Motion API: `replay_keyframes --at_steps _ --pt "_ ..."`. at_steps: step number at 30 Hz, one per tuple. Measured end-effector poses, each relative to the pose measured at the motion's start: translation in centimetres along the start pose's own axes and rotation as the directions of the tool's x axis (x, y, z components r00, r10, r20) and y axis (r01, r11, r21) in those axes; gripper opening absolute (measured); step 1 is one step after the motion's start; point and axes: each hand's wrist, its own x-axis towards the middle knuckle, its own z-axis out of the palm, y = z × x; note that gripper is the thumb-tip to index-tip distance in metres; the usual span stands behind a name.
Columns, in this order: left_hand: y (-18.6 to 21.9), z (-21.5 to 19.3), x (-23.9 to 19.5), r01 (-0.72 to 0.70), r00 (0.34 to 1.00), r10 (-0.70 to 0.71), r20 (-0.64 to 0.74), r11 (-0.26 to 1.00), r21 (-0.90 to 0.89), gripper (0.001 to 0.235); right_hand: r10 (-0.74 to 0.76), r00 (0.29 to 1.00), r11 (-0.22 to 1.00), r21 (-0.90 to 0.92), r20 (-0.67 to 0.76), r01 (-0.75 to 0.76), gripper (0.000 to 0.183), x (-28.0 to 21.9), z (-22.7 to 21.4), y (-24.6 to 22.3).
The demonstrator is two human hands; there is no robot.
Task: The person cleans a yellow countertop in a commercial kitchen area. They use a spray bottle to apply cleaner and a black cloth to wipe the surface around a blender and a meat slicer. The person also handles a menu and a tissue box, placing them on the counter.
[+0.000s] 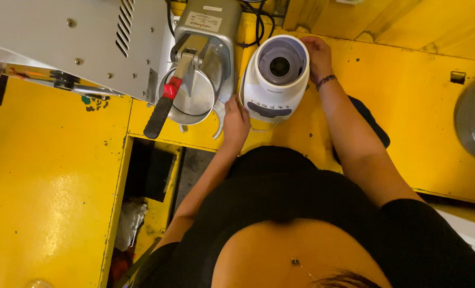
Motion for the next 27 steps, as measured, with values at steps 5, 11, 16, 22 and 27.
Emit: replay_keyframes --at_steps 5,11,16,22,27 --pt "-0.4 -0.7 -1.5 0.063 0.995 -0.065 0.071 0.998 0.021 0.051 0.013 0.994 0.996 -0.085 -0.111 -0.023 0.014 -0.4 -1.9 3.4" --pt "1.0 -1.1 -2.0 -0.109 0.993 0.11 -0.045 0.994 0.013 0.061 0.034 0.986 0.976 -0.206 -0.165 -0.068 0.022 -2.5 -2.2 3.4" --pt "2.9 -1.3 -1.3 -0.255 0.962 0.256 -0.094 0.967 0.02 0.067 0.072 0.994 0.98 -0.179 -0.087 -0.087 0.027 -5.3 -2.0 -0.2" --pt "4.9 -0.5 -0.6 -0.347 0.93 0.342 -0.133 0.938 -0.016 0.076 -0.182 0.982 0.822 -0.555 -0.044 0.127 0.029 -12.4 -5.2 -7.2" --pt "5.3 0.8 0.1 -0.4 0.909 0.386 -0.155 0.914 -0.069 0.072 -0.331 0.944 0.418 -0.898 -0.009 0.138 0.039 -19.9 -10.6 -12.2"
